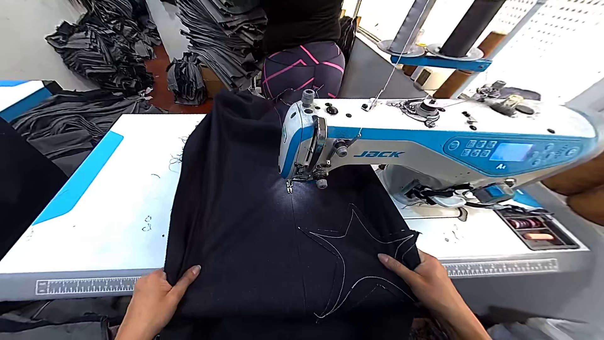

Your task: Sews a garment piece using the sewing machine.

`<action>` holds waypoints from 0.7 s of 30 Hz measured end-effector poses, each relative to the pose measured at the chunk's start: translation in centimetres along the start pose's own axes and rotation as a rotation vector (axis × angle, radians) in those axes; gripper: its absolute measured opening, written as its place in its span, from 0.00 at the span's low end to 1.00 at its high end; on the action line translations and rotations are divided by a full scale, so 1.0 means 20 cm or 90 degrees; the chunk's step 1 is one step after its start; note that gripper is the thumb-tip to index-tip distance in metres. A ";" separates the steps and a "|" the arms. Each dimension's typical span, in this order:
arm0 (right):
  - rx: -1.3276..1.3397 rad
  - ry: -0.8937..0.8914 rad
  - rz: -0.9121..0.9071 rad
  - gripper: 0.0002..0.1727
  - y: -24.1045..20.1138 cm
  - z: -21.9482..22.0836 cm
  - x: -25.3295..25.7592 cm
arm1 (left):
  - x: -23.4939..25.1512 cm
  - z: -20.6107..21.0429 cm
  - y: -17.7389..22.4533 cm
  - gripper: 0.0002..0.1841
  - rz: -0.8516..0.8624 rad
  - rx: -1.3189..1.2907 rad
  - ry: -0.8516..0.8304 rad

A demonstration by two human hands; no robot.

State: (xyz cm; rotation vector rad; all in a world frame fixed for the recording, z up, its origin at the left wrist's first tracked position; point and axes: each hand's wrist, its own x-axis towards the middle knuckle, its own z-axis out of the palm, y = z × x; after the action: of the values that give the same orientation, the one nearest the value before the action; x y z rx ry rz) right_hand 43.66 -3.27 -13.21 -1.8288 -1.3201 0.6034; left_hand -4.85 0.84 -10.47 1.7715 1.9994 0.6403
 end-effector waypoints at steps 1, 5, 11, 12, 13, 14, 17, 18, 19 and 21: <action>0.001 0.000 0.002 0.16 0.01 0.01 0.00 | 0.00 0.01 0.00 0.29 0.006 0.007 0.003; -0.027 0.002 -0.014 0.17 0.00 -0.01 0.00 | 0.01 0.00 0.00 0.32 0.028 0.042 0.013; -0.067 0.032 -0.039 0.20 -0.04 0.02 0.10 | 0.11 0.03 0.04 0.34 0.057 0.104 0.097; -0.085 0.037 -0.051 0.20 -0.06 0.02 0.13 | 0.14 0.04 0.05 0.33 0.065 0.114 0.106; -0.105 0.045 -0.066 0.21 -0.08 0.03 0.17 | 0.18 0.05 0.07 0.30 0.069 0.119 0.106; -0.126 0.054 -0.082 0.21 -0.10 0.03 0.21 | 0.22 0.04 0.08 0.28 0.058 0.122 0.095; -0.172 0.060 -0.108 0.23 -0.10 0.05 0.34 | 0.34 0.03 0.16 0.24 -0.001 0.138 0.050; -0.178 0.060 -0.108 0.21 -0.10 0.06 0.38 | 0.38 0.03 0.19 0.24 -0.019 0.144 0.039; -0.178 0.058 -0.111 0.20 -0.10 0.07 0.43 | 0.42 0.03 0.20 0.24 -0.031 0.150 0.034; -0.179 0.054 -0.114 0.18 -0.10 0.09 0.50 | 0.50 0.04 0.23 0.25 -0.042 0.162 0.027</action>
State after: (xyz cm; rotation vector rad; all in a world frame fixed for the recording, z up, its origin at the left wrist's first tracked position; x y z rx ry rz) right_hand 44.60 7.09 -11.94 -1.9050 -1.5519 0.2508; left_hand -1.91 11.17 -8.41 1.8355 2.2428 0.4212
